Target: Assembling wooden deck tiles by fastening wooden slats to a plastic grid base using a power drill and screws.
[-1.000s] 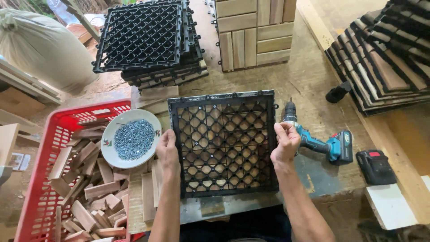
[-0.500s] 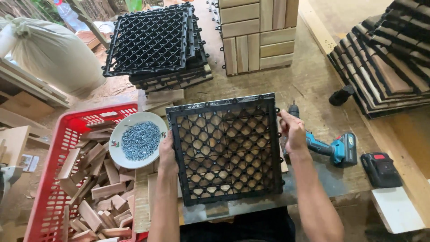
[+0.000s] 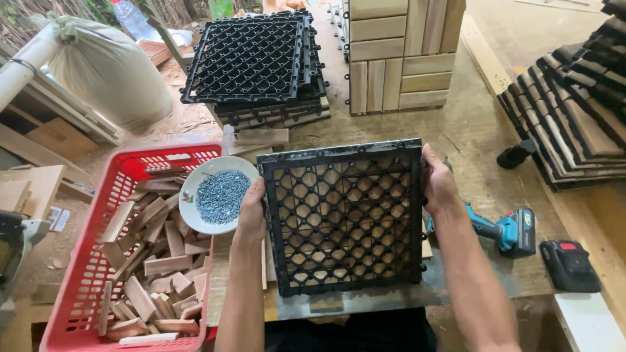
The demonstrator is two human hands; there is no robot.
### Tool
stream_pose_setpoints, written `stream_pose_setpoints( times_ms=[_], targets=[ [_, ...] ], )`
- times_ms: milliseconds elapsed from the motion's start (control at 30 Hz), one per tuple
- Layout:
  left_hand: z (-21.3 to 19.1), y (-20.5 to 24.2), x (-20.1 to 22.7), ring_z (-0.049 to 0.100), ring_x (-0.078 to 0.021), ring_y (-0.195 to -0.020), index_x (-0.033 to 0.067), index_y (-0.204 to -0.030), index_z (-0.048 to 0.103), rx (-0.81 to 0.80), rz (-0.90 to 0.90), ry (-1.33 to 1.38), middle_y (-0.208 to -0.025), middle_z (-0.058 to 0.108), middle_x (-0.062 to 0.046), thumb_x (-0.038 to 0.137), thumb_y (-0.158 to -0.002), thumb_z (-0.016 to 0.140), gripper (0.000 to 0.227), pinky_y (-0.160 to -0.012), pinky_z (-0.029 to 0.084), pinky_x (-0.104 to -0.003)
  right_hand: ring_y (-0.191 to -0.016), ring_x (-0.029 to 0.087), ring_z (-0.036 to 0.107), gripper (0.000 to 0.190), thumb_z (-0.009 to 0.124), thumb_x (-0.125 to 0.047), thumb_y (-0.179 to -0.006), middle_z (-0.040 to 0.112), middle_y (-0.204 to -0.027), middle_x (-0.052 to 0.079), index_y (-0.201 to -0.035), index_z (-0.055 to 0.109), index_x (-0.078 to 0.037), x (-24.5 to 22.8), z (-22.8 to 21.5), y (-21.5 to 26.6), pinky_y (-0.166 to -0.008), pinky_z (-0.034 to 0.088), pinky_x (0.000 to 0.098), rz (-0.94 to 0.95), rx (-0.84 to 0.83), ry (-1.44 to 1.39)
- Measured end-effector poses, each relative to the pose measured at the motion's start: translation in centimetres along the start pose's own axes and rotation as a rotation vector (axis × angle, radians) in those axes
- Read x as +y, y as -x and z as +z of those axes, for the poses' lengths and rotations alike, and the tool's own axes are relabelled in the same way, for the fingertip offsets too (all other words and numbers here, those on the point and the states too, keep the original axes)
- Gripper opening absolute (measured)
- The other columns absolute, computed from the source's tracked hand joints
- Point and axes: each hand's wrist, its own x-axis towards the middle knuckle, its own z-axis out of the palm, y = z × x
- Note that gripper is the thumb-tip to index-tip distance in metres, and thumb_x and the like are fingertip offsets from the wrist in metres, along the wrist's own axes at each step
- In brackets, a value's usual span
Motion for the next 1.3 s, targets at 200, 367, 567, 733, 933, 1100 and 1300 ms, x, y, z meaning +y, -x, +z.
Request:
stream_pose_setpoints(
  times_ms=[200,367,567,733,933,1100,1300],
  targets=[
    [1.0,-1.9,0.7,0.063,-0.0169,-0.041,0.0054,-0.075,0.062,0.06,-0.002,-0.044,-0.055,0.061,-0.009,0.035,-0.105,0.059,0.042,-0.039,0.054,-0.026,-0.075,0.019,0.075,0.033,0.062,-0.041,-0.105,0.073,-0.082,0.008,-0.097,0.075,-0.012,-0.8,-0.9,-2.6,-0.076,0.062,0.0333,0.028,0.029,0.123],
    [-2.0,-4.6,-2.4,0.061,-0.0172,-0.037,0.0059,-0.071,0.064,0.124,0.016,-0.094,-0.052,0.06,-0.009,0.037,-0.106,0.057,0.047,-0.035,0.05,-0.025,-0.068,0.021,0.075,0.037,0.064,-0.044,-0.103,0.071,-0.076,0.01,-0.091,0.074,-0.01,0.1,-2.6,-4.7,-0.07,0.062,0.0342,0.038,0.067,0.148],
    [-2.2,-5.3,-2.9,0.06,-0.0177,-0.035,0.0083,-0.067,0.062,0.151,0.013,-0.079,-0.05,0.059,-0.01,0.033,-0.105,0.06,0.045,-0.033,0.049,-0.025,-0.063,0.02,0.073,0.039,0.067,-0.047,-0.101,0.068,-0.069,0.007,-0.084,0.073,-0.012,0.7,-2.1,-5.5,-0.065,0.062,0.0323,0.082,0.101,0.168],
    [-3.5,-6.7,-4.2,0.06,-0.0168,-0.035,0.0083,-0.067,0.062,0.178,0.029,-0.127,-0.051,0.061,-0.009,0.032,-0.105,0.061,0.045,-0.033,0.048,-0.024,-0.062,0.022,0.073,0.041,0.066,-0.048,-0.101,0.067,-0.068,0.009,-0.081,0.072,-0.013,0.7,-1.1,-5.3,-0.063,0.061,0.0333,0.076,0.182,0.252],
    [-1.9,-6.5,-3.6,0.062,-0.015,-0.039,0.0085,-0.074,0.063,0.145,0.007,-0.168,-0.056,0.062,-0.006,0.032,-0.108,0.055,0.042,-0.036,0.05,-0.022,-0.06,0.023,0.072,0.041,0.064,-0.045,-0.102,0.067,-0.067,0.01,-0.078,0.07,-0.012,0.7,0.1,-5.0,-0.062,0.061,0.0351,0.043,0.248,0.325],
    [-1.3,-5.0,-2.1,0.064,-0.0156,-0.042,0.0086,-0.078,0.066,0.106,-0.057,-0.201,-0.058,0.065,-0.007,0.038,-0.108,0.053,0.044,-0.038,0.052,-0.023,-0.066,0.025,0.073,0.032,0.063,-0.039,-0.103,0.067,-0.074,0.011,-0.092,0.075,-0.012,1.3,-3.2,-6.7,-0.066,0.062,0.0386,0.028,0.207,0.295],
    [2.3,3.2,-0.3,0.054,-0.0176,-0.039,0.0108,-0.068,0.054,0.261,-0.41,-0.38,-0.051,0.051,-0.004,0.066,-0.101,0.051,0.064,-0.036,0.047,-0.027,-0.067,0.027,0.072,0.031,0.061,-0.038,-0.104,0.065,-0.076,0.012,-0.097,0.075,-0.011,1.7,-4.4,-6.7,-0.067,0.063,0.0406,-0.001,0.195,0.301]
  ],
)
